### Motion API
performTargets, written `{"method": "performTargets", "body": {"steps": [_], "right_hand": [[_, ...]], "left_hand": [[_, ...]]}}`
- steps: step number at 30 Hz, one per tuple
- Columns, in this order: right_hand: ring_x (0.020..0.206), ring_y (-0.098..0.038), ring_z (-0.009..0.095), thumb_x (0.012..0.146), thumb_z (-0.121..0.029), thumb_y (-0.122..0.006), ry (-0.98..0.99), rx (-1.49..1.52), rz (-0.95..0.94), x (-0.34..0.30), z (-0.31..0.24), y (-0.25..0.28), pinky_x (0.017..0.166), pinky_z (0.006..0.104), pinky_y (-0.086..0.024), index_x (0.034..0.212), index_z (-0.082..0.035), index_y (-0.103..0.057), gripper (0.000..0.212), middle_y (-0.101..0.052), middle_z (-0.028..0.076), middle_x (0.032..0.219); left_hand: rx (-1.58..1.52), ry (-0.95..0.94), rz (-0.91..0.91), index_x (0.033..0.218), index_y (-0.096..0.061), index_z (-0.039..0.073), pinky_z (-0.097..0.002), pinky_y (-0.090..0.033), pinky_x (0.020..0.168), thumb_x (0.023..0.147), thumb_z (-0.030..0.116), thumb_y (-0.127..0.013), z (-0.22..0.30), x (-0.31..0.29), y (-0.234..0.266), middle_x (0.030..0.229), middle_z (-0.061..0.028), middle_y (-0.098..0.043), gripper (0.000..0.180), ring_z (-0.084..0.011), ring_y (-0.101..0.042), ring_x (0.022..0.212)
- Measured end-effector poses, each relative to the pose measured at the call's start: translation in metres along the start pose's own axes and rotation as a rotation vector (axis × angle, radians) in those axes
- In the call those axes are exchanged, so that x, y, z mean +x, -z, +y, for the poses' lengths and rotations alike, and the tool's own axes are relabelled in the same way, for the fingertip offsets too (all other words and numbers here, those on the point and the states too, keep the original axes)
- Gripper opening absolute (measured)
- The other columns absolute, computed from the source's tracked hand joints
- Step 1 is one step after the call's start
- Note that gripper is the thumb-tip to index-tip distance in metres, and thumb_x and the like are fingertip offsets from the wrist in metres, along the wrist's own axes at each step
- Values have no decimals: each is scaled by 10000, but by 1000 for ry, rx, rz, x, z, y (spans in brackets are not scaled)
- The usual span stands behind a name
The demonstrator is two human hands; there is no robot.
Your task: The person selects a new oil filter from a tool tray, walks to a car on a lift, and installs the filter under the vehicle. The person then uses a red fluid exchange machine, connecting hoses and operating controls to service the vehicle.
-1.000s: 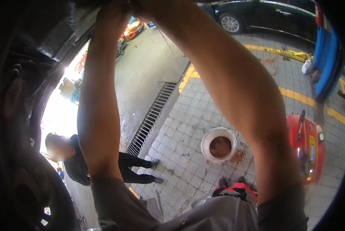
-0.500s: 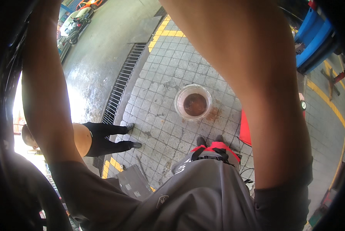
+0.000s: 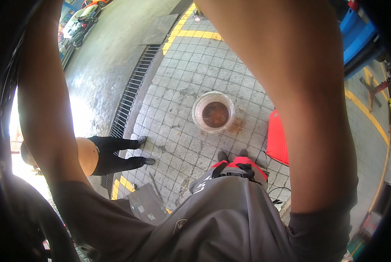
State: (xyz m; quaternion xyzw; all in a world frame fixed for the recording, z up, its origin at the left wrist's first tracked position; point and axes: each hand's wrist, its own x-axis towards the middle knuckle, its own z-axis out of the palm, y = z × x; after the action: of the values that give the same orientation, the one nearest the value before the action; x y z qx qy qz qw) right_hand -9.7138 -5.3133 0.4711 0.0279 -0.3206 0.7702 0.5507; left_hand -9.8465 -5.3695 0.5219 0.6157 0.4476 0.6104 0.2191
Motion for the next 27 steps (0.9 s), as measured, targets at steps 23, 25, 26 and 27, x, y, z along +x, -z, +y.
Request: {"method": "performTargets", "body": {"steps": [23,25,26,27], "right_hand": [[629,-626,142,1037,-346,-611,-59,7,-13,-8,21,18,780,340,-594,956,-44,-668,318,-693,78,890],[636,-632,140,1036,-348,-614,-61,6,-22,-2,25,32,796,341,-603,960,-41,-672,322,-700,79,900],[639,-635,140,1036,-350,-615,-66,0,-27,-2,28,44,803,341,-608,962,-39,-673,324,-703,80,905],[643,-638,139,1035,-351,-617,-69,1,-26,-1,29,59,811,342,-612,964,-37,-675,327,-706,81,910]], "left_hand": [[342,-23,41,1019,-694,44,-287,-474,468,1063,227,-555,-11,-31,4,734,-44,-661,234,-119,-579,524],[367,-30,42,1020,-694,43,-290,-475,470,1063,230,-555,-10,-33,5,734,-45,-660,237,-121,-579,525],[382,-32,44,1021,-694,43,-291,-476,471,1063,232,-555,-10,-34,5,734,-46,-659,238,-121,-579,525],[397,-36,46,1021,-694,43,-292,-476,472,1063,234,-555,-9,-35,5,734,-47,-659,240,-122,-578,525]]}}
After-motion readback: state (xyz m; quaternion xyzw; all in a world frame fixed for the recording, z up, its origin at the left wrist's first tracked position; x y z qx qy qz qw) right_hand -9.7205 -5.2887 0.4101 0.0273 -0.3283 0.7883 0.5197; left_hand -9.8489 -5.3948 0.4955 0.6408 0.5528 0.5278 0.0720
